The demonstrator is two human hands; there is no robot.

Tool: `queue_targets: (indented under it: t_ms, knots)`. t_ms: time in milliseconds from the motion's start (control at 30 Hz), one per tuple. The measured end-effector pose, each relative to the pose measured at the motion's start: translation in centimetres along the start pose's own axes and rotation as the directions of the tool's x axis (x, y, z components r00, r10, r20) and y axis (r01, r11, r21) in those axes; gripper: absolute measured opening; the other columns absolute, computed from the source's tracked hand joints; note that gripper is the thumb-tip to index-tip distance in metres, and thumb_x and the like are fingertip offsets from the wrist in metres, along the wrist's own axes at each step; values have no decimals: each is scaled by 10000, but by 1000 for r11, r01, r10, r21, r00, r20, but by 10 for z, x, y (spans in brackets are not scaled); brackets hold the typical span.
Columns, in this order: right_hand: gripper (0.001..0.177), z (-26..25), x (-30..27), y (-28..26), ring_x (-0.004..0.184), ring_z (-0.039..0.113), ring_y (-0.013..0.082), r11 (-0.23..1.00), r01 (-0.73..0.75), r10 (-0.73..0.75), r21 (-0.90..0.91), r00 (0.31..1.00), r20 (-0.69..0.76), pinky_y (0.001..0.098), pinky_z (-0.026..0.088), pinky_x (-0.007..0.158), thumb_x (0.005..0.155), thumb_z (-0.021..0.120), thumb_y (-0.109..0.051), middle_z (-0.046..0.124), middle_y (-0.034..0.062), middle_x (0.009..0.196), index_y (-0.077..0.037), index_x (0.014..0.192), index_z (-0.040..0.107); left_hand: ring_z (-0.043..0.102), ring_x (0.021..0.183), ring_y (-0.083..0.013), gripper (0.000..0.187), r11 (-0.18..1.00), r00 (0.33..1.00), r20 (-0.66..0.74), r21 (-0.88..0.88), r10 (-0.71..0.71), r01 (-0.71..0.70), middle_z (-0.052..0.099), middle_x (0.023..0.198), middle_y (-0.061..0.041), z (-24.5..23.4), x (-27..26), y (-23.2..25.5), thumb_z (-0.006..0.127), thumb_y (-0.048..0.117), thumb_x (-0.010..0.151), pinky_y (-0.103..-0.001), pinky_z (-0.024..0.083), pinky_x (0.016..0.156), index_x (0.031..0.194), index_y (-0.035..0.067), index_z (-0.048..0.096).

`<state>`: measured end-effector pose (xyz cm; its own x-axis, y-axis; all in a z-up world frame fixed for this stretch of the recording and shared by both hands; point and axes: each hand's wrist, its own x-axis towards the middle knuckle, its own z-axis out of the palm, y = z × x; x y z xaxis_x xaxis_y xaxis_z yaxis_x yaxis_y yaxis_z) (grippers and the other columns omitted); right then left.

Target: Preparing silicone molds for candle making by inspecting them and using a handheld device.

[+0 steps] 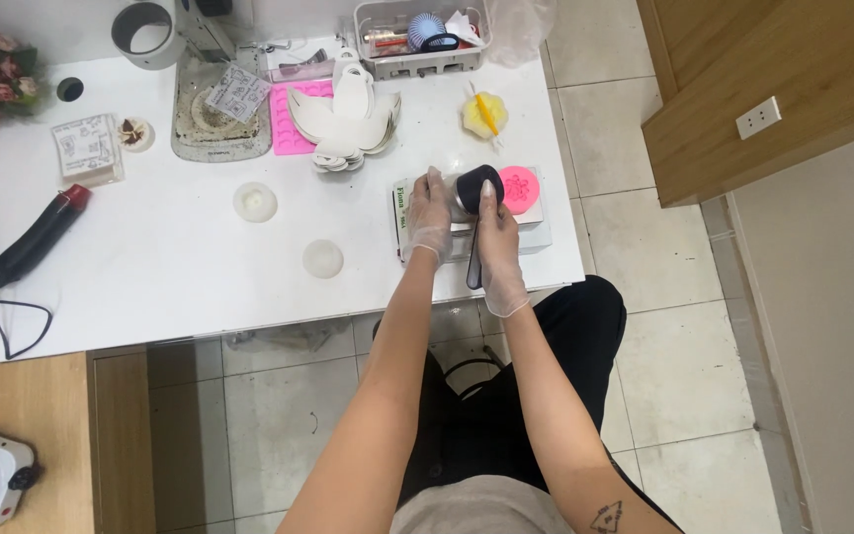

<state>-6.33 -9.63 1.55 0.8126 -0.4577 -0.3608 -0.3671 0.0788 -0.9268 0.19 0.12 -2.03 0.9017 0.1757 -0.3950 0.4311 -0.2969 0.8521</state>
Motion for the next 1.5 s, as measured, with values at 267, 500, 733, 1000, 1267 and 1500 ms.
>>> queue_targets:
  t_ms: [267, 500, 733, 1000, 1267, 1500]
  knots:
    - [743, -1, 2, -2, 950, 579, 152, 998, -63, 63, -15, 998, -4, 293, 484, 883, 973, 509, -625, 685, 92, 1026, 70, 1178, 671, 557, 1312, -355, 712, 998, 1000, 3, -60, -18, 18, 622, 1389, -170, 0, -1, 1, 309, 628, 990, -417, 401, 1110, 1409, 106, 554]
    - [747, 0, 3, 0, 991, 606, 141, 997, -69, 69, 17, 998, 8, 281, 481, 908, 956, 501, -642, 700, 70, 1066, 46, 1205, 651, 521, 1341, -347, 727, 996, 1000, -5, -85, -21, 21, 584, 1431, -160, -2, -4, 4, 337, 648, 980, -414, 371, 1126, 1421, 113, 556]
    - [790, -1, 12, 16, 1002, 597, 158, 1000, -19, 19, 24, 1000, 9, 301, 486, 921, 948, 509, -668, 692, 94, 1079, 61, 1217, 653, 567, 1323, -332, 730, 994, 1000, 3, -109, -17, 17, 641, 1385, -162, -2, -2, 1, 341, 653, 977, -398, 392, 1124, 1413, 113, 567]
    - [794, 1, 5, 3, 1018, 610, 155, 997, -76, 76, 23, 997, -9, 291, 474, 937, 930, 495, -686, 704, 80, 1101, 34, 1225, 657, 540, 1327, -331, 722, 994, 999, 31, -105, -14, 17, 619, 1402, -145, -4, 0, 2, 330, 658, 973, -399, 381, 1116, 1403, 131, 575]
    - [814, 2, 3, 7, 967, 579, 169, 997, -51, 52, 55, 999, -13, 318, 488, 908, 939, 504, -687, 680, 103, 1052, 70, 1182, 678, 550, 1318, -326, 734, 994, 999, 40, -105, -6, 11, 633, 1393, -140, -2, 3, -4, 329, 673, 967, -396, 379, 1117, 1386, 133, 595]
    - [810, 2, 5, 8, 978, 603, 153, 999, -30, 32, 37, 999, -31, 294, 488, 915, 937, 502, -692, 696, 89, 1057, 62, 1184, 663, 571, 1302, -311, 711, 987, 999, 40, -160, -6, 12, 652, 1367, -145, -5, 0, 2, 350, 658, 966, -387, 395, 1112, 1349, 128, 630]
